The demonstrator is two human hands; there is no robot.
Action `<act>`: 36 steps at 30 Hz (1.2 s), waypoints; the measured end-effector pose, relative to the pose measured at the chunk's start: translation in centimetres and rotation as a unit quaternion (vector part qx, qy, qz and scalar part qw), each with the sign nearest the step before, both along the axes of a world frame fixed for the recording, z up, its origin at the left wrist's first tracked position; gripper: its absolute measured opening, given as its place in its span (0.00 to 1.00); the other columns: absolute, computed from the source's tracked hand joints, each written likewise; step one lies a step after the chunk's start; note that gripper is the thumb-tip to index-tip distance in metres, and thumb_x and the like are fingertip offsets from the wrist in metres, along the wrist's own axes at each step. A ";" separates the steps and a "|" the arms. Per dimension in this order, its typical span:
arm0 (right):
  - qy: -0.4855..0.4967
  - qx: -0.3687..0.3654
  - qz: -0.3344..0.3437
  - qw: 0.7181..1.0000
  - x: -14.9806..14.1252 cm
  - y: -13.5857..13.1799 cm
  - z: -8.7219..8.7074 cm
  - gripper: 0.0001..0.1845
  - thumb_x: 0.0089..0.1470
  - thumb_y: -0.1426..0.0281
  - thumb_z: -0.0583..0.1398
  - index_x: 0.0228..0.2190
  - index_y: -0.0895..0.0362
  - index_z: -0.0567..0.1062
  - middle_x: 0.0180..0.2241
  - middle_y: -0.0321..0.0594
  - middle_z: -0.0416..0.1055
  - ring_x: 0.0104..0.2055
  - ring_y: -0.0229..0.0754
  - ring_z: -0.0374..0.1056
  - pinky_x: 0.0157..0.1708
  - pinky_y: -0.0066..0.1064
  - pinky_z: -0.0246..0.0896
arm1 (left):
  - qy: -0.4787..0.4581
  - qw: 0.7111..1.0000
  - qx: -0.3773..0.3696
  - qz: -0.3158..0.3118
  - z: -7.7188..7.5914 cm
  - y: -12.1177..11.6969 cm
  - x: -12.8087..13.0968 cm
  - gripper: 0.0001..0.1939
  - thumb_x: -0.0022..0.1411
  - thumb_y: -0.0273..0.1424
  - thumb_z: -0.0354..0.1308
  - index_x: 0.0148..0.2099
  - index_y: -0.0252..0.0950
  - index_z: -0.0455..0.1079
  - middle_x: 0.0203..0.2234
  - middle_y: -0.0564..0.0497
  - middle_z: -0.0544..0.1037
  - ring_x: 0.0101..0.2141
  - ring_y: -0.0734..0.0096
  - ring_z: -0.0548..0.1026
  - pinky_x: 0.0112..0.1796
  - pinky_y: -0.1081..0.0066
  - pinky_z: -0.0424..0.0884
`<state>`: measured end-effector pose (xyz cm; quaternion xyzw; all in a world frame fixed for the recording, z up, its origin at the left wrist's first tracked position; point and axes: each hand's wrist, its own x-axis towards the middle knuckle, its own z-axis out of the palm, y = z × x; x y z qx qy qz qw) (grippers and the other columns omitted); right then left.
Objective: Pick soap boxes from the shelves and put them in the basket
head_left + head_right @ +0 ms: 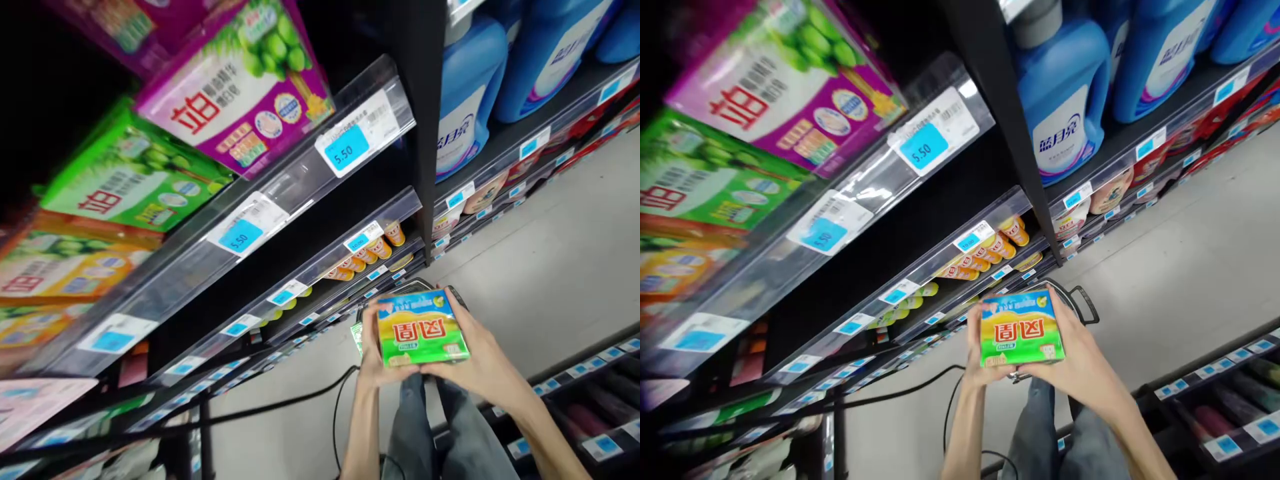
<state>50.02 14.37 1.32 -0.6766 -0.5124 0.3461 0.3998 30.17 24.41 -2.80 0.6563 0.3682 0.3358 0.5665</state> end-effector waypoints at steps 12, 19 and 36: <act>-0.010 0.189 0.097 0.977 2.1 15.8 6.9 0.63 0.51 0.64 0.77 0.78 0.43 0.52 0.73 0.46 0.66 0.72 0.66 0.67 0.71 0.65 0.65 | -0.012 0.956 0.272 0.114 8.8 13.0 0.5 0.75 0.39 0.62 0.81 0.80 0.49 0.47 0.70 0.38 0.65 0.72 0.37 0.66 0.70 0.46 0.66; -0.118 0.213 0.093 0.965 4.4 23.2 8.4 0.53 0.54 0.48 0.74 0.72 0.51 0.63 0.71 0.49 0.68 0.75 0.69 0.61 0.71 0.68 0.62 | 0.061 0.960 0.251 0.106 10.0 20.5 2.2 0.52 0.51 0.62 0.76 0.69 0.40 0.66 0.60 0.38 0.79 0.64 0.38 0.77 0.65 0.40 0.76; -0.132 0.193 0.052 0.971 5.4 27.8 6.3 0.48 0.53 0.54 0.75 0.68 0.54 0.65 0.68 0.51 0.70 0.74 0.70 0.62 0.74 0.63 0.60 | 0.103 0.961 0.253 0.051 7.7 25.5 3.9 0.54 0.54 0.56 0.77 0.73 0.38 0.60 0.63 0.36 0.77 0.63 0.40 0.79 0.63 0.41 0.78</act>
